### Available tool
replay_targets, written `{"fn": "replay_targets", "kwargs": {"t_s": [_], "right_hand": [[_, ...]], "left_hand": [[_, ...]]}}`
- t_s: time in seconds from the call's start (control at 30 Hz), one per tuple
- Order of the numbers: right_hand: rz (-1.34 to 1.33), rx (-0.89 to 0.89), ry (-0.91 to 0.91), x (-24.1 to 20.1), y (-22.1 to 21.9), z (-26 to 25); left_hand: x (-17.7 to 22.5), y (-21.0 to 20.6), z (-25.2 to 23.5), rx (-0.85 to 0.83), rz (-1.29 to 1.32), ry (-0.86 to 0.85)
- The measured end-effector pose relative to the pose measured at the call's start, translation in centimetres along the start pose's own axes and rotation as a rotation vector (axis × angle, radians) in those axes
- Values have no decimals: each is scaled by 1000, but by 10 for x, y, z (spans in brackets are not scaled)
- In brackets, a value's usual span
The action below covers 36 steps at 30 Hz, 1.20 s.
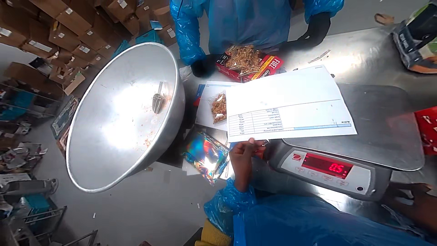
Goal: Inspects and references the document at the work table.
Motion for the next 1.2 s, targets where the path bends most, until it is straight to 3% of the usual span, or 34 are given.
{"fn": "replay_targets", "kwargs": {"t_s": [0.7,1.0,1.2], "right_hand": [[-28,-20,27,0,-1,-3],[61,74,79,32,-21,-44],[114,-79,-26,-14,3,2]], "left_hand": [[-3,-8,4,11,-11,13],[-6,-9,5,19,-14,25],[-7,-12,5,15,-8,19]]}}
Point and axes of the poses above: each hand's wrist, its own z-axis away from the middle knuckle, its own y-axis out of the back of the hand, x = y × z, the point moved 10 cm from there along -z, towards the middle knuckle, and after that the axes turned 5 degrees about -z, right-handed, at the moved point
